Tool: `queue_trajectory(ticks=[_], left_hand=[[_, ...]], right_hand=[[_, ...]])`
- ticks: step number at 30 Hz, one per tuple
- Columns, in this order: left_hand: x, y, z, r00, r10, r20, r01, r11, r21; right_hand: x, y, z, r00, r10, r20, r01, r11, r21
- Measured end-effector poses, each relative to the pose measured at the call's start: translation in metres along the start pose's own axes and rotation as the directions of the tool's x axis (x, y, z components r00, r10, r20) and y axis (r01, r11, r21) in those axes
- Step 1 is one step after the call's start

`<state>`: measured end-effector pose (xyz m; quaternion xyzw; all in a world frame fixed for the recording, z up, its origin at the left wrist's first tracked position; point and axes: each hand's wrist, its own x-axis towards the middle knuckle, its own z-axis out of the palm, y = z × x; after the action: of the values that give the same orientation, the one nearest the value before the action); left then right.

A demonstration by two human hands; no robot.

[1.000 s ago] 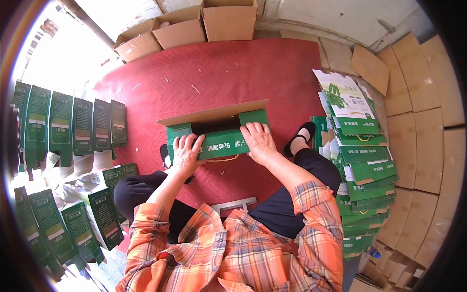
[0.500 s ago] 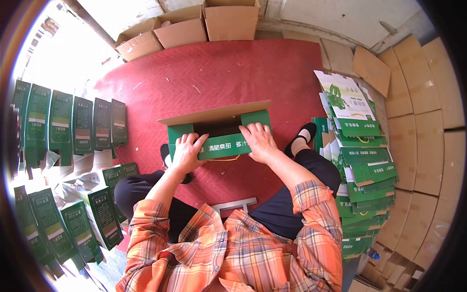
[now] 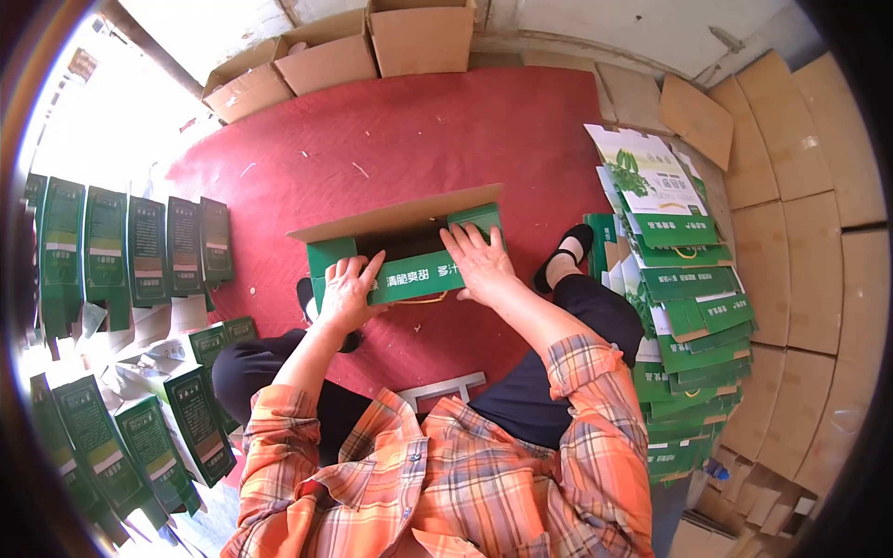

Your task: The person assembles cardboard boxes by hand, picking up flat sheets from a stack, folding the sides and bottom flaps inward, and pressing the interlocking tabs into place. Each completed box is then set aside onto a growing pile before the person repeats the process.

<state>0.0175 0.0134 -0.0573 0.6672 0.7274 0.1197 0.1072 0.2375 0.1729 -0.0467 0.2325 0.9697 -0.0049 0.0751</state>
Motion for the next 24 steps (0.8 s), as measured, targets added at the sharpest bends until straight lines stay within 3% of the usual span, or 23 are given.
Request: queue_trajectory(ticks=[2, 4, 5, 6, 7, 10, 13, 19, 20, 21, 24], left_hand=[[0.003, 0.000, -0.001, 0.999, -0.026, 0.033, 0.026, 1.000, 0.016], [0.005, -0.001, 0.002, 0.999, -0.019, 0.030, 0.019, 1.000, 0.004], [0.006, -0.003, 0.005, 1.000, -0.010, 0.014, 0.009, 1.000, 0.017], [0.005, -0.005, 0.009, 1.000, 0.002, 0.000, -0.002, 1.000, 0.031], [0.004, -0.015, 0.025, 0.996, 0.039, -0.078, -0.035, 0.998, 0.046], [0.009, 0.010, -0.006, 1.000, -0.015, 0.019, 0.015, 1.000, -0.007], [0.014, 0.015, -0.005, 0.999, -0.044, -0.015, 0.044, 0.999, -0.006], [0.018, 0.021, -0.021, 0.973, -0.228, -0.034, 0.225, 0.972, -0.070], [0.019, 0.020, -0.023, 0.968, -0.240, -0.076, 0.234, 0.968, -0.088], [0.018, 0.017, -0.026, 0.959, -0.266, -0.097, 0.255, 0.960, -0.111], [0.018, 0.011, -0.035, 0.934, -0.301, -0.193, 0.261, 0.942, -0.210]], right_hand=[[0.000, -0.007, -0.024, 0.994, 0.006, 0.106, -0.002, 0.999, -0.038], [-0.004, -0.030, -0.073, 0.993, -0.077, 0.091, 0.072, 0.996, 0.058], [-0.011, -0.044, -0.102, 0.978, -0.187, -0.097, 0.199, 0.971, 0.131], [-0.015, -0.062, -0.138, 0.960, -0.247, -0.132, 0.268, 0.946, 0.181], [-0.025, -0.079, -0.175, 0.864, -0.300, -0.404, 0.367, 0.925, 0.097], [-0.055, -0.129, -0.245, 0.715, -0.396, -0.576, 0.482, 0.876, -0.005], [-0.065, -0.141, -0.267, 0.616, -0.517, -0.595, 0.440, 0.852, -0.284], [-0.062, -0.152, -0.283, 0.403, -0.695, -0.596, 0.341, 0.718, -0.607], [-0.057, -0.154, -0.279, 0.317, -0.747, -0.584, 0.290, 0.663, -0.690], [-0.068, -0.161, -0.281, 0.429, -0.651, -0.626, 0.328, 0.758, -0.564], [-0.079, -0.157, -0.292, 0.419, -0.660, -0.623, 0.394, 0.751, -0.530]])
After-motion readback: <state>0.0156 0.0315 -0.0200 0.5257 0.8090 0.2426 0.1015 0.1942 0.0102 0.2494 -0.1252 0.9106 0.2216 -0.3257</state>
